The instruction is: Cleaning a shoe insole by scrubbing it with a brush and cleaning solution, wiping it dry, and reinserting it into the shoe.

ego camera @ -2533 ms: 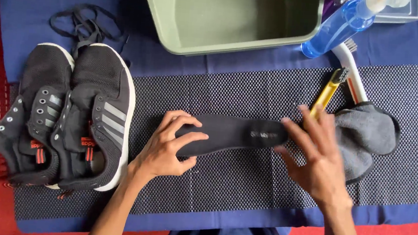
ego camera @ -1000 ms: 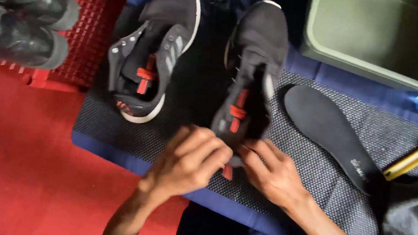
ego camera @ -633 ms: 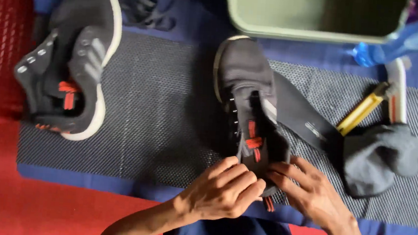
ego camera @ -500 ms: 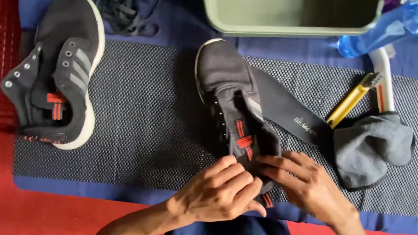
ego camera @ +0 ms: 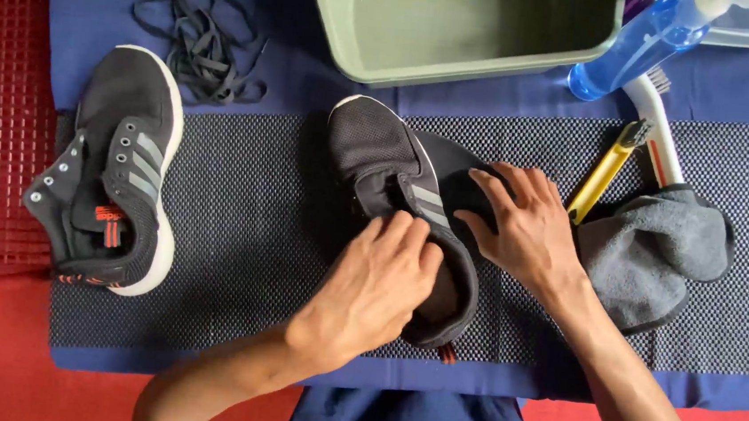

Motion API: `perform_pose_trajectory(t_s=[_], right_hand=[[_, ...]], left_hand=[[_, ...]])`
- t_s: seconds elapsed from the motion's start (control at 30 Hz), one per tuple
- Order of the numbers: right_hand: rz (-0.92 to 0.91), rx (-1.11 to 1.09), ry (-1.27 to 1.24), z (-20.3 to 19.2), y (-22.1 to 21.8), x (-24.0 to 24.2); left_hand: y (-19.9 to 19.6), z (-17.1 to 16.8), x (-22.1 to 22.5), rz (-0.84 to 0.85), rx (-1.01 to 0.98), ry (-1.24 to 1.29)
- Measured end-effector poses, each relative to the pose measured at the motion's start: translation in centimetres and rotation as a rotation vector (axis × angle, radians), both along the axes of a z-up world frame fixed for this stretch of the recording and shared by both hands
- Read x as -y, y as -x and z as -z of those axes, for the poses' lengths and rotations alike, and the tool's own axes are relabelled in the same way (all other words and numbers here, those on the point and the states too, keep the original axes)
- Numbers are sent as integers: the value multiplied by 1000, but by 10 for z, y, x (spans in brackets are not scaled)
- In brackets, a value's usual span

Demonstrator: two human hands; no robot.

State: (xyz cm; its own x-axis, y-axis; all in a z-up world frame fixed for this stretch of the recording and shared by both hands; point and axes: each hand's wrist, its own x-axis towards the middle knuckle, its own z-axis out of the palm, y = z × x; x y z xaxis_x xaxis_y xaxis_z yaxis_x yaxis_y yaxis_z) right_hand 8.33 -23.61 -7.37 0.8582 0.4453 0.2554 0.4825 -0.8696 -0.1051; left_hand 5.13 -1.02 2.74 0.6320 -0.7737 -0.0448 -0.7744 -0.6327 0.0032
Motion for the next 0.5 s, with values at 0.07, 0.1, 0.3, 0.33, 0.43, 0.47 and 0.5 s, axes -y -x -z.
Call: perform_pose_trajectory(t_s=[0.07,0.1,0.3,0.33,0.43,0.47,0.5], right_hand=[[78,121,-200,-3,1,-1],[79,122,-198,-2,0,3],[66,110,-186,0,4,5],[114,83,-111,-3,9,5],[171,33,-37,-17,12,11],[183,13,-40,-21,12,13],[182,10,-43,-24,13,22]], left_hand=[[-2,5,0,-62,-174,13],[-3,8,1,-60,-174,15],[-4,28,2,-48,-114,1],[-4,27,0,-32,-59,27],[-8,29,-6,18,22,129],[-10,29,-8,57,50,203],[-17,24,-13,56,47,201]])
